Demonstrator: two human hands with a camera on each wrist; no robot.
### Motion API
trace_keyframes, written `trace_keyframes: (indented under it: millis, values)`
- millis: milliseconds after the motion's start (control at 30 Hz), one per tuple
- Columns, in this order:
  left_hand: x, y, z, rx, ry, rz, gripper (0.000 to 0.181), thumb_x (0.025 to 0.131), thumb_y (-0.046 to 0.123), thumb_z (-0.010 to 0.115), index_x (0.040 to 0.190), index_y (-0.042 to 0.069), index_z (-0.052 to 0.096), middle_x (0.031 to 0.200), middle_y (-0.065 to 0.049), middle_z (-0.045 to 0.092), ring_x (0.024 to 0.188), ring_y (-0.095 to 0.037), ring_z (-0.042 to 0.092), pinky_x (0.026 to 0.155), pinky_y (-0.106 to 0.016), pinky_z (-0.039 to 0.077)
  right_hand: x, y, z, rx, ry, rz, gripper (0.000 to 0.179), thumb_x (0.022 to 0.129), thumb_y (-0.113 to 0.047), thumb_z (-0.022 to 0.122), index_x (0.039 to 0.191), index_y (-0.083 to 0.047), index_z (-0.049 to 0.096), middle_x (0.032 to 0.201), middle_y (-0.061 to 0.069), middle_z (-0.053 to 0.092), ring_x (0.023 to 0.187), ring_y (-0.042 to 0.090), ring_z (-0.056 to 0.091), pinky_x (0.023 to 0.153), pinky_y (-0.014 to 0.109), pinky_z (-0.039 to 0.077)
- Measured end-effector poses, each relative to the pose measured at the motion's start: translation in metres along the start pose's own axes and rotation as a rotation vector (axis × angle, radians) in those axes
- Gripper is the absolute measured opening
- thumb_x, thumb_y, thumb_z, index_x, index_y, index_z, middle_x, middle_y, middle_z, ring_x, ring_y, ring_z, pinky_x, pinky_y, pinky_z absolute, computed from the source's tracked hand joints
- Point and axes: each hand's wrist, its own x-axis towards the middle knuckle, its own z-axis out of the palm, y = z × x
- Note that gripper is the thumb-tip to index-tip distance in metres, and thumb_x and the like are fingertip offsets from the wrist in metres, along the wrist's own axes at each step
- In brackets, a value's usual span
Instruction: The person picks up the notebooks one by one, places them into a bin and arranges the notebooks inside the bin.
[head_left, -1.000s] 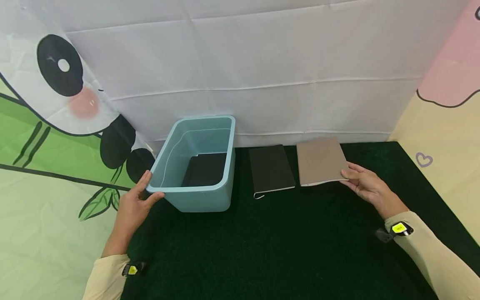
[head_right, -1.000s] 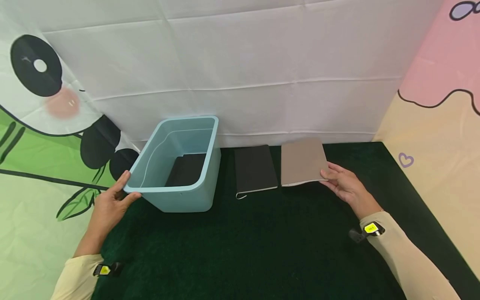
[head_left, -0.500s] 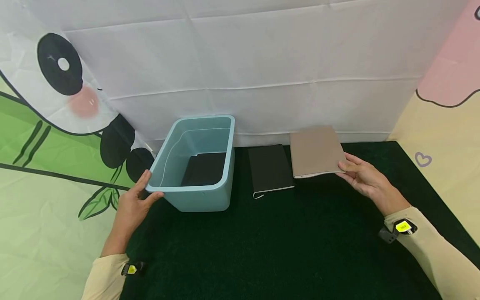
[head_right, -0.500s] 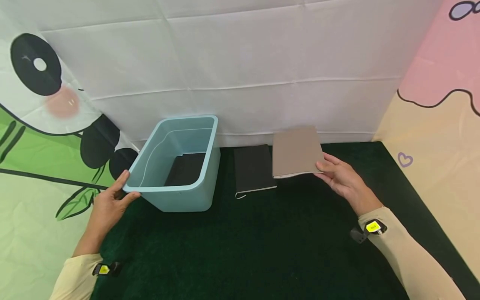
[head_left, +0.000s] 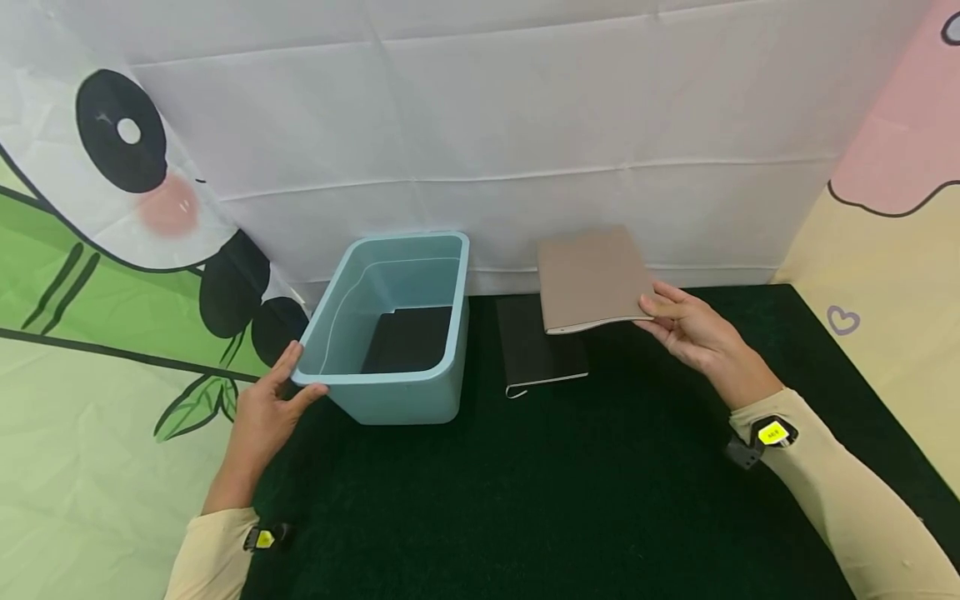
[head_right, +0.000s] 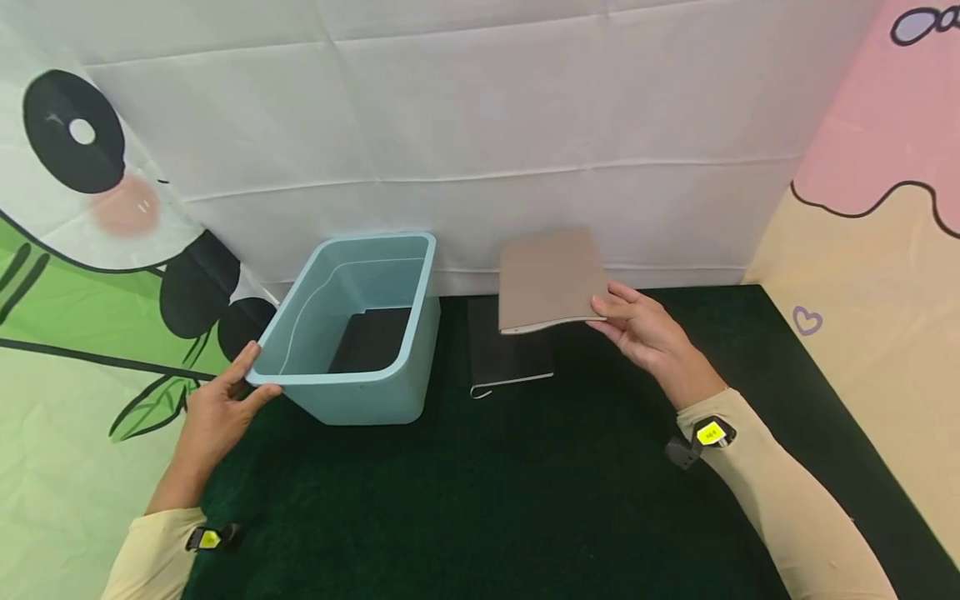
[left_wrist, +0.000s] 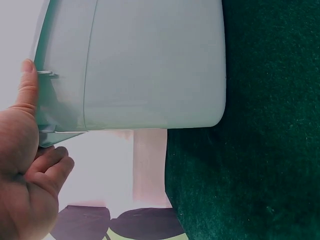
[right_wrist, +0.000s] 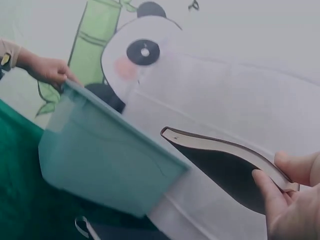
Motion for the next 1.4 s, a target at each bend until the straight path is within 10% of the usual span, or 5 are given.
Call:
trace_keyframes:
  millis: [333, 800, 1033, 1400]
  values:
    - [0.000, 0.000, 0.002, 0.005, 0.015, 0.014, 0.081, 0.095, 0.038, 0.072, 0.162, 0.022, 0.028, 0.166, -0.007, 0.027, 0.145, -0.046, 0.037, 0.107, -0.064, 0.039, 0.027, 0.017, 0.069, -0.086, -0.013, 0.001, 0.079, 0.103, 0.002, 0.052, 0.166, -0.021, 0.012, 0.171, 0.003, 0.011, 0.103, 0.007, 0.068, 0.113, 0.032, 0.037]
    - [0.000, 0.001, 0.002, 0.004, 0.009, 0.015, 0.082, 0.096, 0.040, 0.071, 0.162, 0.019, 0.028, 0.166, -0.007, 0.026, 0.146, -0.046, 0.035, 0.108, -0.066, 0.038, 0.059, 0.044, 0.127, -0.100, -0.063, -0.002, 0.066, 0.104, 0.004, 0.048, 0.164, -0.015, 0.025, 0.166, 0.009, 0.027, 0.097, 0.010, 0.071, 0.111, 0.035, 0.042]
    - [0.000, 0.002, 0.001, 0.009, 0.021, 0.024, 0.081, 0.095, 0.039, 0.072, 0.161, 0.019, 0.029, 0.166, -0.008, 0.027, 0.145, -0.048, 0.037, 0.108, -0.067, 0.038, 0.075, 0.056, 0.144, -0.116, -0.051, -0.013, 0.061, 0.102, 0.005, 0.054, 0.159, -0.010, 0.038, 0.131, 0.010, 0.058, 0.093, 0.013, 0.074, 0.097, 0.033, 0.054]
    - [-0.002, 0.002, 0.001, 0.007, 0.022, 0.018, 0.081, 0.095, 0.041, 0.072, 0.162, 0.022, 0.029, 0.166, -0.007, 0.026, 0.144, -0.049, 0.037, 0.108, -0.068, 0.037, 0.093, 0.085, 0.166, -0.167, -0.028, -0.024, 0.053, 0.098, 0.006, 0.063, 0.149, -0.006, 0.053, 0.117, 0.011, 0.068, 0.089, 0.015, 0.074, 0.083, 0.029, 0.061]
